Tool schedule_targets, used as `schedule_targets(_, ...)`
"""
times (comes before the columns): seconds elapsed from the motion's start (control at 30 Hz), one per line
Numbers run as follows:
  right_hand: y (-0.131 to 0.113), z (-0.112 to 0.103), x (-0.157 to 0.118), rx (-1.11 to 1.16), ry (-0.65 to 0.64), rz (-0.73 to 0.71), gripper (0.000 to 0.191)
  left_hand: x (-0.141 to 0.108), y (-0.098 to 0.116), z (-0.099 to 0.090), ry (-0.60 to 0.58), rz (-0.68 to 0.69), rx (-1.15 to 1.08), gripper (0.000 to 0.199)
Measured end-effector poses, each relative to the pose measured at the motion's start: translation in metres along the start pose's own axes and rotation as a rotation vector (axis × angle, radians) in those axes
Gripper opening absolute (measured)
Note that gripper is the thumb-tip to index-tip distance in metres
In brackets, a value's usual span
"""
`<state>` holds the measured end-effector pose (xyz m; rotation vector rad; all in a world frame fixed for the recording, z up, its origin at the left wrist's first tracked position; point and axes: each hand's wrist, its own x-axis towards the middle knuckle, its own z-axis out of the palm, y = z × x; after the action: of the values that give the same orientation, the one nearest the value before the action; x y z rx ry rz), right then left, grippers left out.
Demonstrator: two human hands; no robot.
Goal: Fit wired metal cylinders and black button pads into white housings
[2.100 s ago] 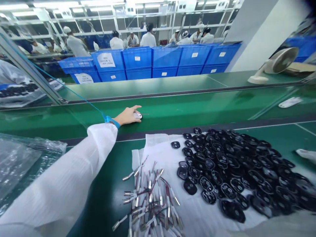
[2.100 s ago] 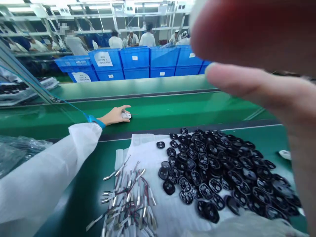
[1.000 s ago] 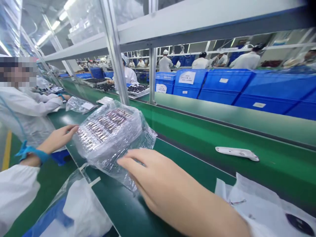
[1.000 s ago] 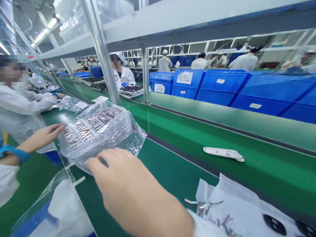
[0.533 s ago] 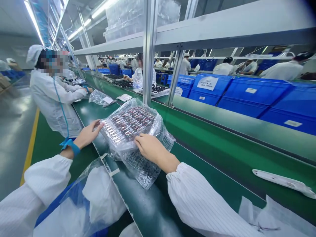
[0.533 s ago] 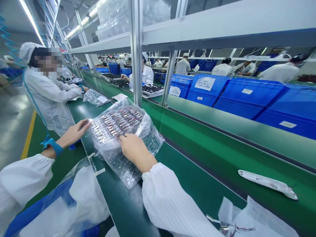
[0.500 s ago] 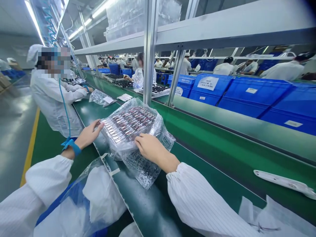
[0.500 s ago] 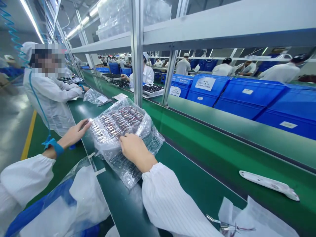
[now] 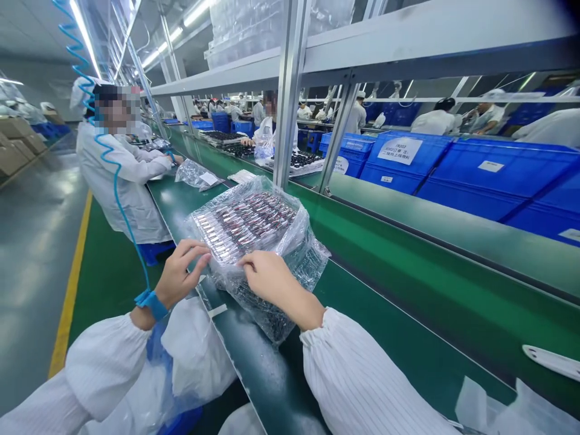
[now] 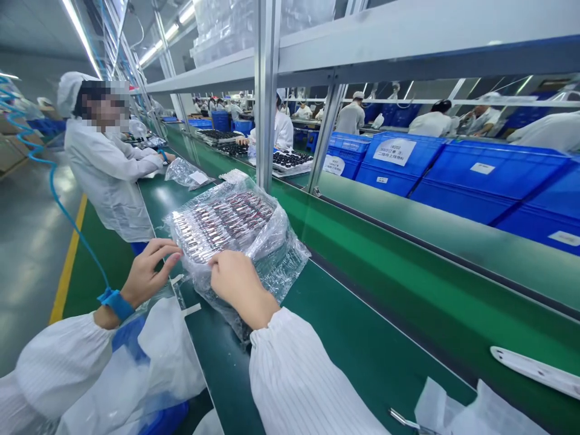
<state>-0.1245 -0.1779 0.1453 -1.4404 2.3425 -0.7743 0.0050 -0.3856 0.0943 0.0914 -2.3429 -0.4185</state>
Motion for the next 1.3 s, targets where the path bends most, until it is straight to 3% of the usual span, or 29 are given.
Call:
schedule_targets(0.2, -0.007, -0.002, 0.016, 0.143, 0.047, 0.224, 0.024, -0.012, 0.002, -0.005, -0.015, 0.066, -0.031, 0.011)
schedule_targets(0.43, -0.012, 0.005, 0.018, 0.146, 0.059, 0.252, 0.028, -0.022, 0.021, -0.009, -0.156, 0.057, -0.118, 0.010)
schedule_targets(0.5, -0.008, -0.001, 0.018, 0.148, 0.108, 0.269, 0.026, -0.023, 0.025, -0.009, -0.155, -0.082, -0.151, 0.017)
schedule_targets(0.63, 0.005, -0.026, 0.024, 0.098, 0.261, 0.334, 0.022, -0.011, 0.019, -0.012, -0.077, -0.610, -0.283, 0.052)
schedule_targets(0.73, 0.016, -0.043, 0.035, 0.009, 0.328, 0.391, 0.033, 0.003, 0.007, -0.015, -0.106, -0.796, -0.363, 0.084)
schedule_targets(0.9, 0.031, -0.057, 0.054, -0.118, 0.298, 0.531, 0.034, 0.008, 0.001, -0.001, -0.148, -0.777, -0.299, 0.106)
schedule_targets(1.1, 0.038, -0.066, 0.086, -0.203, 0.202, 0.621, 0.035, 0.002, 0.021, 0.029, 0.009, -0.745, -0.295, 0.101)
schedule_targets(1.3, 0.054, -0.083, 0.108, -0.195, 0.145, 0.657, 0.036, 0.025, 0.047, 0.024, 0.120, -0.759, -0.354, 0.098)
